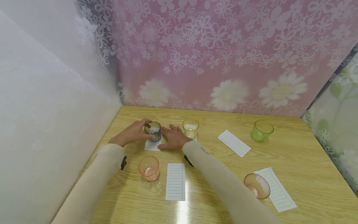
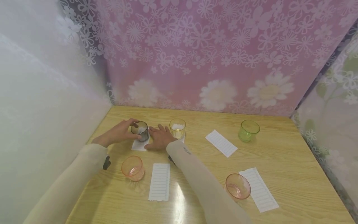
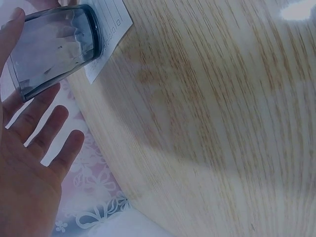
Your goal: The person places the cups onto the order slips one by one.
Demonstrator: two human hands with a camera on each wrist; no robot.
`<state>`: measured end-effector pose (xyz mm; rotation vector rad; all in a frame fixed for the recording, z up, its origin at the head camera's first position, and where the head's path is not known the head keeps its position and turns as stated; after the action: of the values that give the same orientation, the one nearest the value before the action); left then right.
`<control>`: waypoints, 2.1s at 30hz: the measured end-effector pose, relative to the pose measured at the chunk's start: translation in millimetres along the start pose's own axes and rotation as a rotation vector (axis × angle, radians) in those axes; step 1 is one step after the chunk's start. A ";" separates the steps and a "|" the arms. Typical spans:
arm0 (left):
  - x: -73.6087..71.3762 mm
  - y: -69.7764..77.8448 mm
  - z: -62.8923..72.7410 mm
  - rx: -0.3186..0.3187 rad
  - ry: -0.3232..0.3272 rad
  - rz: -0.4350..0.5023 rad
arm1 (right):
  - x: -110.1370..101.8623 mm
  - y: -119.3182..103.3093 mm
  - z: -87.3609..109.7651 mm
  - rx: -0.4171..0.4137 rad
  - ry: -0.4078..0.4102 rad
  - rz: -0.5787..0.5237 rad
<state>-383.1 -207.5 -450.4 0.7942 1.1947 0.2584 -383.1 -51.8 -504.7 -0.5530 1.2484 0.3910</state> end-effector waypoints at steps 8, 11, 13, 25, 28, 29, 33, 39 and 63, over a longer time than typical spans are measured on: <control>2.6 2.9 0.6 0.014 0.001 0.011 | -1.2 0.5 2.8 -0.006 -0.001 -0.005; 4.5 2.8 0.8 0.037 -0.008 0.033 | -0.5 2.3 3.2 -0.008 -0.004 -0.019; 5.1 1.3 1.5 0.044 -0.012 0.051 | -0.4 3.4 3.7 -0.010 -0.001 -0.041; -21.1 -3.0 19.1 0.051 0.076 0.050 | -3.2 3.4 18.7 -0.019 0.058 -0.146; -24.0 -1.1 24.0 0.055 0.084 0.045 | -4.3 0.8 24.0 -0.031 0.066 -0.177; -25.3 -0.1 25.6 0.058 0.088 0.035 | -5.1 -0.3 25.4 -0.037 0.071 -0.188; -34.3 1.5 32.3 0.064 0.126 0.025 | -7.5 -3.9 30.2 -0.079 0.102 -0.212; -39.5 3.2 43.6 0.090 0.153 0.026 | -10.4 -5.3 43.3 -0.114 0.160 -0.220; -19.9 28.3 84.6 0.205 0.271 0.090 | -11.9 -1.1 98.7 -0.064 0.292 -0.310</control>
<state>-308.2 -233.7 -405.1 1.0168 1.4581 0.3289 -309.0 5.8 -471.9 -0.8679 1.4041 0.0904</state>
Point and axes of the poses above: each hand's wrist, its own z-axis away from the middle knuckle, its own x-axis out of the palm, y = z × x, the point moved 9 cm from there along -z, towards the middle knuckle, and after that the axes turned 8 degrees about z, right-handed, at the moved point
